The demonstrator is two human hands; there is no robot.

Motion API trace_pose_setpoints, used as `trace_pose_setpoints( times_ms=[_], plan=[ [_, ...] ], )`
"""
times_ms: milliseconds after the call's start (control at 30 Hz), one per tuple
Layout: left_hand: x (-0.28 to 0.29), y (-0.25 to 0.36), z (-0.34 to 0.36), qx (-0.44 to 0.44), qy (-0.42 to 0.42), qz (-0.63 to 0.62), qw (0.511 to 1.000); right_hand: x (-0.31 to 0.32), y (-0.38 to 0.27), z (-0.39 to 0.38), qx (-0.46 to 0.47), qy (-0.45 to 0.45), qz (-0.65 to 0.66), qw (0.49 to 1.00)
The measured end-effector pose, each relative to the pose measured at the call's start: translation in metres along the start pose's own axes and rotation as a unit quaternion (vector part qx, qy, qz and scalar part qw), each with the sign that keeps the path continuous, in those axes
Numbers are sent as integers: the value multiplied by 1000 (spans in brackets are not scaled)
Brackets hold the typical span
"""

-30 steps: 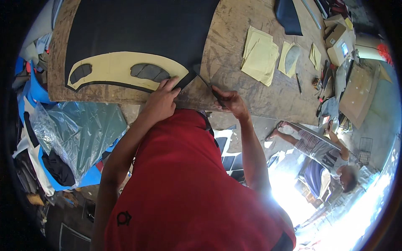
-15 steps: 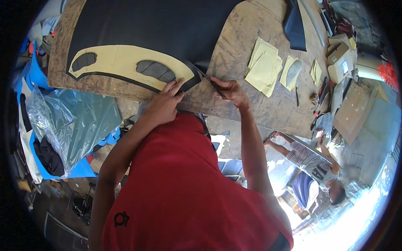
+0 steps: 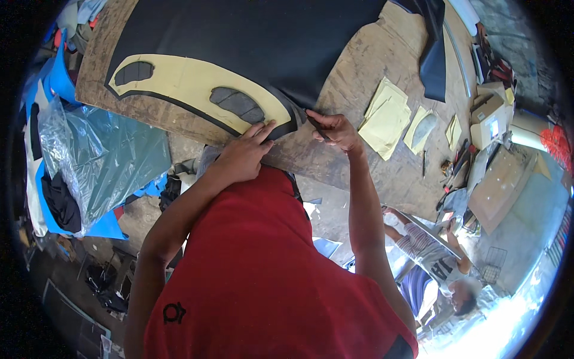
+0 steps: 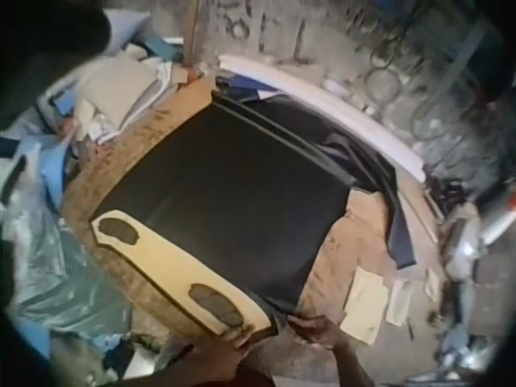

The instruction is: Cutting out patterns from black leather/vinyl material for upholstery using templates.

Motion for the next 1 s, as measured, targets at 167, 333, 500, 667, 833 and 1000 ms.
trace_pose_setpoints(
  times_ms=[167,333,500,667,833,1000],
  plan=[
    [1,-2,-2,-1,-5,-7,1000,-9,-9,17,-17,-39,32,999],
    [1,-2,-3,-7,-3,-12,1000,-13,-21,32,-5,-61,24,998],
    [-1,-3,-4,-9,-4,-18,1000,-15,-29,41,-17,-64,-10,998],
    [-1,-4,-4,-10,-12,-27,1000,-18,-33,50,-35,-55,-27,998],
    [2,-4,-5,-10,-24,-28,999,-24,-37,57,-44,-56,-38,997],
    [3,-4,-4,-12,-30,-21,999,-42,-51,74,-31,-66,-37,997]
  ],
)
Point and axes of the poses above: each hand's wrist, its own z-axis towards the middle knuckle, its own x-axis out of the back of the hand, y = z × x, the point moved 8 cm from there along z, towards the middle knuckle
